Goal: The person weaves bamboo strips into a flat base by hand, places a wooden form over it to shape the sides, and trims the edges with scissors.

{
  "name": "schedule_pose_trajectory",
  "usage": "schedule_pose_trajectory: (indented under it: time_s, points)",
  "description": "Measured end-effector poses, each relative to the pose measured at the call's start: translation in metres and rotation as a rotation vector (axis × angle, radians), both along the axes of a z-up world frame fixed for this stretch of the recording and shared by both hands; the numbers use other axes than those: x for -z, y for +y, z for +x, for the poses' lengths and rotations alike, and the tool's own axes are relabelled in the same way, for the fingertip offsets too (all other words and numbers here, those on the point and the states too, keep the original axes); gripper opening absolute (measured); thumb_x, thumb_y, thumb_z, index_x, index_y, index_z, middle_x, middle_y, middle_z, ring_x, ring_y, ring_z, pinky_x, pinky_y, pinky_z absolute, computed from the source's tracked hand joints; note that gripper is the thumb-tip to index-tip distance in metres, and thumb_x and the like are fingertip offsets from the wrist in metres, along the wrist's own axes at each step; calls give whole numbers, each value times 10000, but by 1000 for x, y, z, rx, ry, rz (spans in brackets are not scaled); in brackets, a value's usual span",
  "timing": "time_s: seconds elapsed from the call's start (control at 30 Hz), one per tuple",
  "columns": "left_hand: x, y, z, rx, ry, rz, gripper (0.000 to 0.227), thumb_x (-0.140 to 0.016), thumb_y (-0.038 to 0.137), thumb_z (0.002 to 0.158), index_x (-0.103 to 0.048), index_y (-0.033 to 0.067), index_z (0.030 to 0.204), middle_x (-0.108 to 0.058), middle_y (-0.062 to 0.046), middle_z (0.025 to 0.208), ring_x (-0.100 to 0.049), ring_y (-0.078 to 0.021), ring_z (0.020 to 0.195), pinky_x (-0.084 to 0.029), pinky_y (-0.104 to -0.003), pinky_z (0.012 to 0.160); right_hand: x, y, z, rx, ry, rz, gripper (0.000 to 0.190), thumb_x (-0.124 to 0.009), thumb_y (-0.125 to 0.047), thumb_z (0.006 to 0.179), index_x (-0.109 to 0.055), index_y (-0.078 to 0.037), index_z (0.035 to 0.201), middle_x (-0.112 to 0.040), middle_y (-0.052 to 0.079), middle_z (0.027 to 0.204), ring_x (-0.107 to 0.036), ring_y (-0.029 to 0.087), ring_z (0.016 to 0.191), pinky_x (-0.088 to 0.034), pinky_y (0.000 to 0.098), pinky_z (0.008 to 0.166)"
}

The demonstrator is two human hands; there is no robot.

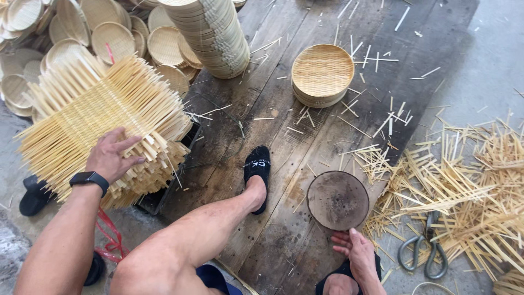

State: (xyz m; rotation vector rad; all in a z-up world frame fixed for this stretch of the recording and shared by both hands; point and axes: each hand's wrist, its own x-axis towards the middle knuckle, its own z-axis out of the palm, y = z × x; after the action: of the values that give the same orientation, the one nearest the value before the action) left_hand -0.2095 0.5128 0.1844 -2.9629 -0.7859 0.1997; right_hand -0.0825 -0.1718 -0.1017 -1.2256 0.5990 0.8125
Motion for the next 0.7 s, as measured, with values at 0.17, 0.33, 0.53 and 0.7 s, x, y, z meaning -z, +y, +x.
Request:
schedule_pose_trajectory:
  time_s: [0.17, 0.33, 0.53, 0.7]
  points:
    - [-12, 4, -8, 66, -70, -118, 283, -765, 447, 834, -811, 325, 1085, -568, -48, 1528, -536, -290, 1366, -436, -407, 1149, 24, -17, -14, -12, -45, 40, 419, -538, -279, 1036, -600, 91, 1223, -717, 246, 1043, -713, 331, 912, -592, 436, 794]
    - [-35, 7, 5, 199, -35, -54, 192, -784, 370, 813, -818, 229, 939, -622, -35, 1462, -608, -273, 1279, -503, -389, 1057, 37, -26, -14, 34, -51, 106, 415, -529, -282, 1045, -610, 81, 1228, -708, 221, 1016, -702, 314, 887, -585, 434, 795]
    - [-55, 7, 3, 25, -301, -300, 220, -727, 269, 924, -767, 132, 1092, -764, -81, 1072, -745, -274, 948, -572, -378, 871, 28, -28, -13, 79, -88, 167, 413, -509, -265, 1061, -594, 86, 1261, -702, 213, 1014, -693, 311, 883, -585, 438, 794]
    - [-81, -13, 19, -70, -460, 71, 184, -684, 177, 1129, -719, 21, 1039, -739, -184, 980, -715, -351, 871, -562, -453, 816, 17, -30, -13, 97, -101, 176, 402, -524, -240, 1053, -587, 89, 1276, -696, 205, 1020, -692, 302, 897, -578, 437, 799]
